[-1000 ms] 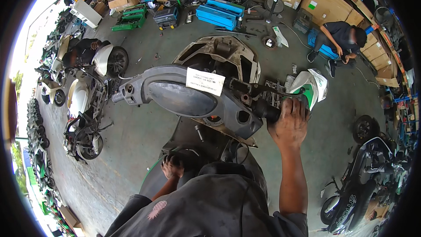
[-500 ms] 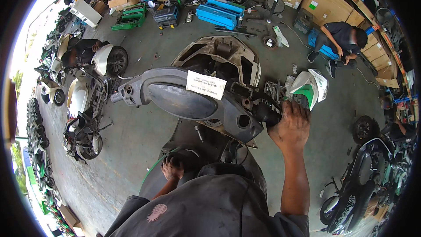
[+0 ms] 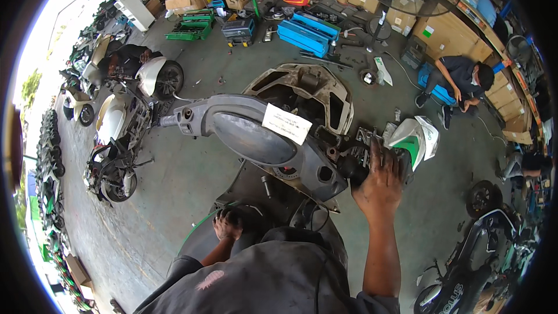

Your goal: The person works on the handle and brake assembly of a scooter using a screwdriver and a power drill, then removes and handles the brake caliper assembly by the front wheel.

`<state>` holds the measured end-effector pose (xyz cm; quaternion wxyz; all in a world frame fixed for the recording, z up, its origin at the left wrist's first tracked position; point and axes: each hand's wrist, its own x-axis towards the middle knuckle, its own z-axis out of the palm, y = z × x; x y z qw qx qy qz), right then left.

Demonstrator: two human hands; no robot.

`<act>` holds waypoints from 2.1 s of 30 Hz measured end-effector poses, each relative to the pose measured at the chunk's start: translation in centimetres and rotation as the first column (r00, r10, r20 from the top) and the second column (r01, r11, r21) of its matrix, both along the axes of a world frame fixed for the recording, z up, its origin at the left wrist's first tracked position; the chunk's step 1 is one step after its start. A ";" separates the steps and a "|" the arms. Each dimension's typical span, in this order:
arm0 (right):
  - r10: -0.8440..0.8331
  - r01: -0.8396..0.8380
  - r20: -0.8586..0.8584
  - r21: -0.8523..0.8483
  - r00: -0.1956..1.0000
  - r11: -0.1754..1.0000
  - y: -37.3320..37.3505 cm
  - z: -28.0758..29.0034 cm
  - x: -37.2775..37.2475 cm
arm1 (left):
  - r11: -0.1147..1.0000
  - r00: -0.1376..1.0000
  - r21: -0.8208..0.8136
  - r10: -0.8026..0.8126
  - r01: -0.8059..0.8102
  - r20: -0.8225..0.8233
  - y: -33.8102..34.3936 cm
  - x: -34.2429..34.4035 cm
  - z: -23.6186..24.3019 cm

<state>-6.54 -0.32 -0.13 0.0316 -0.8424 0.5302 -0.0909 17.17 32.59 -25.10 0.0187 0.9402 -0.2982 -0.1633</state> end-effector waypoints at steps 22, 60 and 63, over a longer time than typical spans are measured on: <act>0.140 -0.346 0.348 0.650 0.927 0.676 -2.7 -2.1 -7.6 | 0.681 0.353 -0.705 -0.621 -0.200 -0.700 -21.8 -19.3 14.9; -0.010 -0.264 0.998 -0.027 -0.066 -0.964 -10.0 7.0 -9.3 | 0.086 -0.122 0.093 -0.436 -0.992 -0.892 -30.5 -25.0 19.9; -0.064 -0.312 0.994 -0.088 -0.086 -0.946 -10.0 6.8 -10.4 | 0.096 -0.061 0.025 -0.389 -0.995 -0.919 -30.4 -25.1 17.1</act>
